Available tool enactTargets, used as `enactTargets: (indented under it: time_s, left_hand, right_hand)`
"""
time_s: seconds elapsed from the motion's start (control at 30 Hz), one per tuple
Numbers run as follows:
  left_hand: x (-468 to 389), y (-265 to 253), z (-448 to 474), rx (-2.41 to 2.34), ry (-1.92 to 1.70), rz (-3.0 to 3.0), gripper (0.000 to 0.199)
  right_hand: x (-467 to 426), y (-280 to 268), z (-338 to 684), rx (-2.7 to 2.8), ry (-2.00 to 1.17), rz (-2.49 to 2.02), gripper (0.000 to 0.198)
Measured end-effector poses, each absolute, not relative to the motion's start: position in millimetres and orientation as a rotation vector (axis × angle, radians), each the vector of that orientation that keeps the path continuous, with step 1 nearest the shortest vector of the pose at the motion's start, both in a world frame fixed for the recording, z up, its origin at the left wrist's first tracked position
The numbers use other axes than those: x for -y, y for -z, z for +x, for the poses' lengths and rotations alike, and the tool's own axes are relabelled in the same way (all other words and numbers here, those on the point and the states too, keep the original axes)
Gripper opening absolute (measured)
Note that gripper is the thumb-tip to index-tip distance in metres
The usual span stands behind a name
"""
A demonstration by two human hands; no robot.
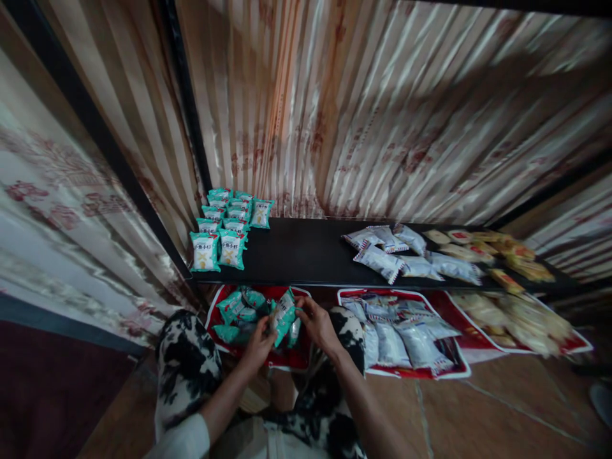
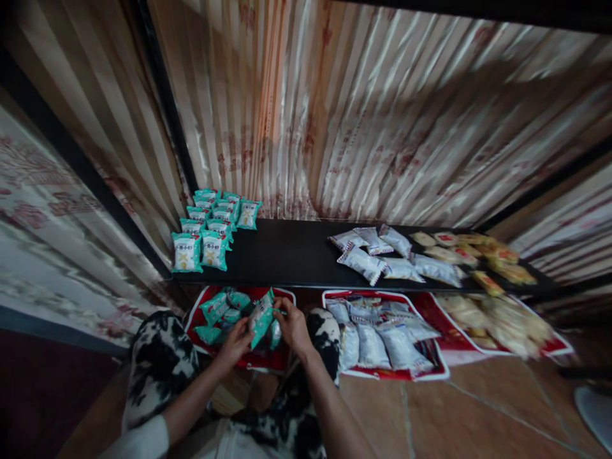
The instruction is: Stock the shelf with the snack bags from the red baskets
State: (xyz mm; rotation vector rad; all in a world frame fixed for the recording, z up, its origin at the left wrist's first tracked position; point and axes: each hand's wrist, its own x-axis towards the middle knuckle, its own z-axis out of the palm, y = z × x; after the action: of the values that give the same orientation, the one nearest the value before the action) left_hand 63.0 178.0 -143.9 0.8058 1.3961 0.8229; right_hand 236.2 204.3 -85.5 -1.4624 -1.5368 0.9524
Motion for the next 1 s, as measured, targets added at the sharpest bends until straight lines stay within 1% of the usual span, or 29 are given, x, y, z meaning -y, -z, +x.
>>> enactTargets:
  time_s: [0.1, 0.2, 0.33, 0.43, 0.47, 0.57, 0.63, 0.77, 1.0]
  left_hand:
    - [-183.5, 130.6, 58.6, -1.291, -0.958, 0.506, 0.053]
    - [-190.0, 116.1, 55.9, -1.237, -1.024, 0.332, 0.050]
    - [-196.8, 100.4, 55.9, -1.088, -1.024, 0.179, 0.034]
    - [-198.8, 91.8, 58.1, -1.017, -0.992, 0.201, 0.026]
    - [-199.5, 89.7, 59.4, -1.008, -0.993, 0.215, 0.024]
    - [-203.3, 86.7, 65.2, -0.991, -1.058, 0.212, 0.022]
    - [-207.9, 87.3, 70.1, -0.984, -1.116, 0.205, 0.022]
    - [-220.1, 89.8, 78.7, -1.012, -1.162, 0.194, 0.023]
    - [-251.5, 80.3, 85.6, -1.000, -1.158, 0.308, 0.025]
  right_hand:
    - [-205.1, 79.1, 235.2, 1.322, -1.065, -1.342, 0.021]
    - [-205.5, 69.8, 236.1, 1.184, -1.159, -1.253, 0.031]
    - [-208.7, 63.2, 239.3, 1.073, -1.272, -1.170, 0.031]
    - [-214.1, 67.6, 239.5, 0.974, -1.284, -1.133, 0.032]
    - [-216.0, 70.1, 238.6, 0.933, -1.266, -1.135, 0.036]
    - [-219.9, 76.8, 232.5, 0.804, -1.229, -1.162, 0.056]
    - [-220.7, 78.2, 226.4, 0.796, -1.256, -1.174, 0.062]
    - [-225.5, 75.3, 215.5, 0.936, -1.313, -1.179, 0.061]
    - [-268.5, 77.0, 214.9, 1.006, -1.127, -1.282, 0.053]
